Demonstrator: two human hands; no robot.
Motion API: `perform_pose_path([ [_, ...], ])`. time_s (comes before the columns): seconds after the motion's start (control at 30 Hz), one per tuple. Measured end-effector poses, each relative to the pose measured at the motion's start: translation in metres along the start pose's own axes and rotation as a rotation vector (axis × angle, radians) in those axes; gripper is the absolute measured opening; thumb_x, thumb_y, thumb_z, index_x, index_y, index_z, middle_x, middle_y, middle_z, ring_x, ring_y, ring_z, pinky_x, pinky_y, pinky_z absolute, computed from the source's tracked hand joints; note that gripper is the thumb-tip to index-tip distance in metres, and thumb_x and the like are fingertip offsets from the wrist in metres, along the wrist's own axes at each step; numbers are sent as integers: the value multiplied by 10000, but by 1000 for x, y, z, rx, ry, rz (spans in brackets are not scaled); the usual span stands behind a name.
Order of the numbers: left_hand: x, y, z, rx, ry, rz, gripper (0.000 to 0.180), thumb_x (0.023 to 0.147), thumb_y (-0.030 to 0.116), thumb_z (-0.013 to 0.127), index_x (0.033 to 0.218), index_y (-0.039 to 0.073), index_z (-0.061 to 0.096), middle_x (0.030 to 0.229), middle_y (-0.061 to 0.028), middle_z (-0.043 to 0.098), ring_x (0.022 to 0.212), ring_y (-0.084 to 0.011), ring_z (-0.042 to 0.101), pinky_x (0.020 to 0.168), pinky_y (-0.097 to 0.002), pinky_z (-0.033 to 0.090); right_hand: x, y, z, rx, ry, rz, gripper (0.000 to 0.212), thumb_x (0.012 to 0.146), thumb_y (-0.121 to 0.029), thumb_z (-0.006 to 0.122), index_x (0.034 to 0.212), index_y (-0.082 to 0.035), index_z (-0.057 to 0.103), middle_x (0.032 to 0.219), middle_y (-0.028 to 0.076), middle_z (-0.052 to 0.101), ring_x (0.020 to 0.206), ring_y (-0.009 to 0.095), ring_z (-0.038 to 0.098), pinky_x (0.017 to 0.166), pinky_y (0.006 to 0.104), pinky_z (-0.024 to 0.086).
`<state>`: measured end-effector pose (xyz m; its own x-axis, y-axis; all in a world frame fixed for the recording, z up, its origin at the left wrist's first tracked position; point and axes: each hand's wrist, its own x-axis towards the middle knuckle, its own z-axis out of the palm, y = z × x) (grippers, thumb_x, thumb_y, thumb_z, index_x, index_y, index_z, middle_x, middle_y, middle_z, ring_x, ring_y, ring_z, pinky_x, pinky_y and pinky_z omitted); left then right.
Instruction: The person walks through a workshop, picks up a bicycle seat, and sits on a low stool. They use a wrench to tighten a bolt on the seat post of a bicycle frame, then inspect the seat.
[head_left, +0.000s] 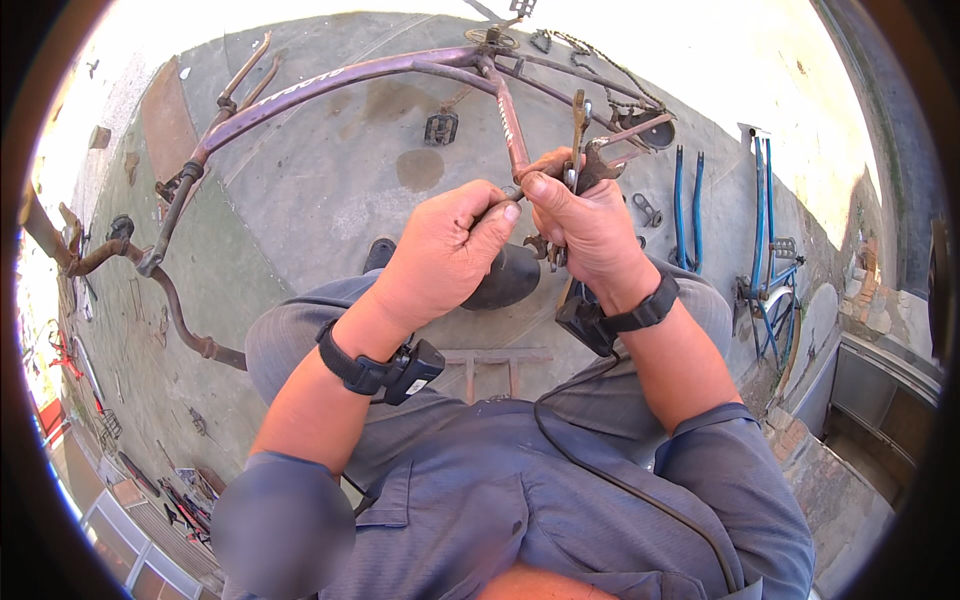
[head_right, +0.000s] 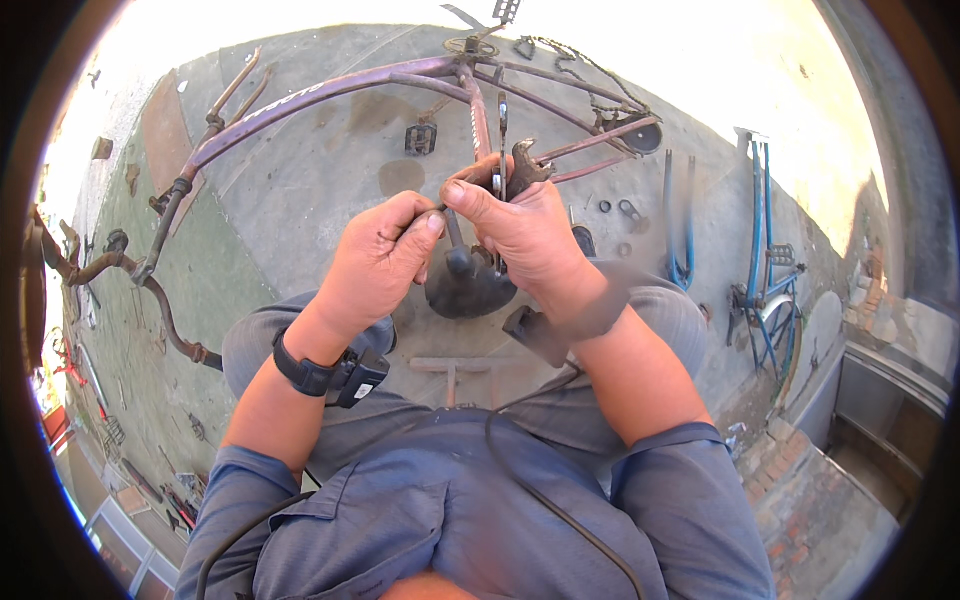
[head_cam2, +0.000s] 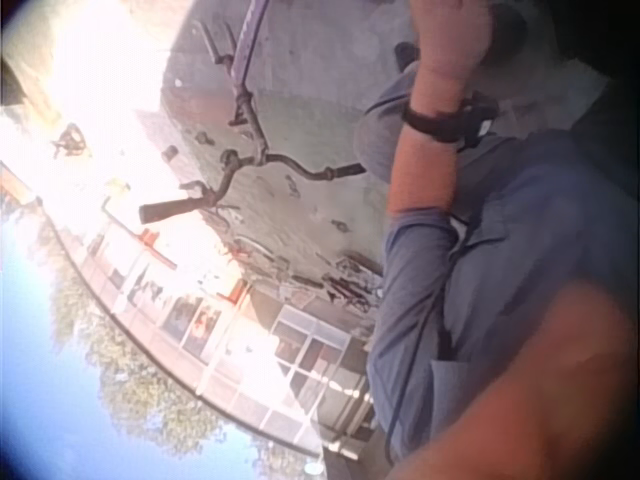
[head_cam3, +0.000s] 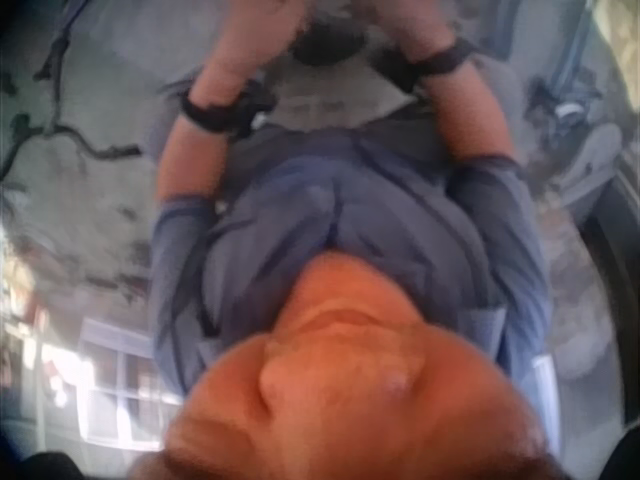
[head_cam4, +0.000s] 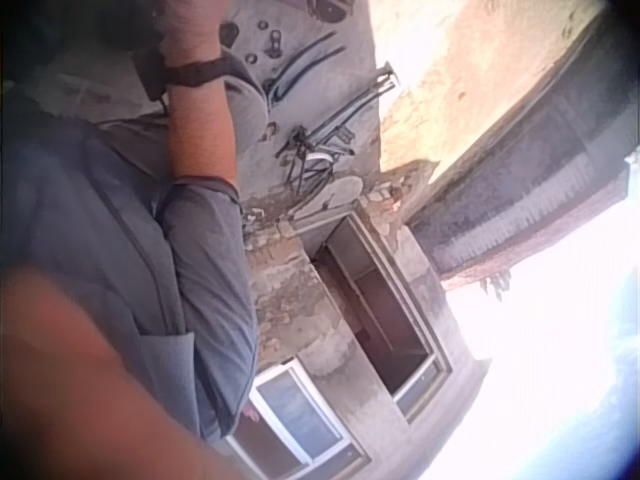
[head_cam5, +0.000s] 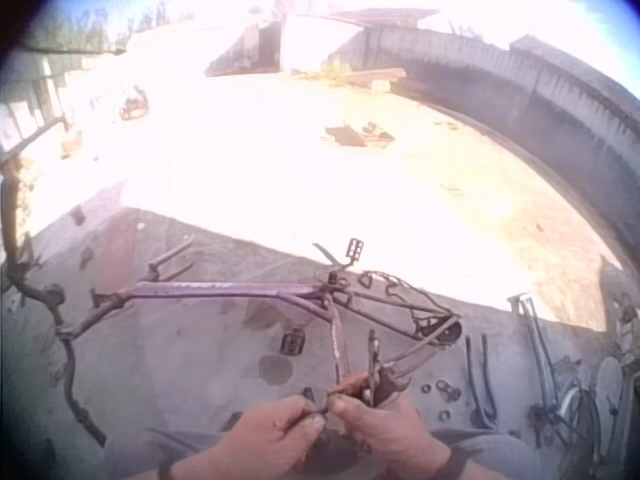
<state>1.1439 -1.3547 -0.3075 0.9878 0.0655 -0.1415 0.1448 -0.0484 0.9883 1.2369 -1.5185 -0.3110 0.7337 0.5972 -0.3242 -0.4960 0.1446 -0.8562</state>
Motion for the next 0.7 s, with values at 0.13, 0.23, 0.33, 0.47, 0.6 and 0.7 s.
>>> perform_pose_path([
  [0.13, 0, 0, -3, -276, -75, -201, 222, 1039, 241, 557, 953, 42, 605, 709, 11, 574, 544, -77, 514, 515, -223, 400, 0, -5, 0, 37, -62, 21, 264, 908, -222, 763, 1062, -19, 693, 727, -35, 582, 546, 39, 459, 477, 216, 332],
  [0.23, 0, 3, -7, -707, -153, -351, 246, 1042, 278, 557, 937, 59, 599, 696, 16, 560, 539, -80, 516, 489, -224, 365, -1, -9, -1, 80, -134, 21, 264, 914, -215, 755, 1083, -20, 694, 727, -38, 577, 545, 37, 453, 478, 220, 330],
  [0.33, -1, 6, -8, -677, -162, -357, 259, 1050, 270, 537, 914, 53, 574, 681, 34, 444, 557, -77, 463, 499, -218, 380, -1, -9, -2, 72, -137, 8, 263, 917, -208, 752, 1091, -20, 694, 729, -36, 582, 544, 38, 451, 479, 219, 332],
  [0.47, -2, 6, -4, -465, -105, -290, 242, 1046, 252, 547, 924, 46, 582, 684, 24, 500, 557, -70, 488, 507, -220, 394, -1, -3, -1, 49, -78, -11, 248, 913, -205, 757, 1071, -24, 694, 725, -34, 584, 542, 41, 453, 479, 217, 335],
  [0.6, 0, 2, 2, -37, 5, -39, 207, 1035, 214, 563, 939, 33, 593, 697, 10, 568, 553, -68, 512, 527, -224, 422, 0, 2, 0, 45, -8, 17, 244, 906, -212, 768, 1050, -30, 694, 721, -32, 582, 542, 43, 455, 477, 218, 335],
  [0.7, -1, 1, 1, -184, -16, -125, 211, 1036, 222, 559, 933, 40, 590, 699, 8, 557, 547, -80, 512, 515, -227, 410, 1, 0, 1, 31, -7, 36, 276, 905, -224, 769, 1074, -20, 691, 726, -32, 583, 544, 42, 453, 485, 216, 337],
])
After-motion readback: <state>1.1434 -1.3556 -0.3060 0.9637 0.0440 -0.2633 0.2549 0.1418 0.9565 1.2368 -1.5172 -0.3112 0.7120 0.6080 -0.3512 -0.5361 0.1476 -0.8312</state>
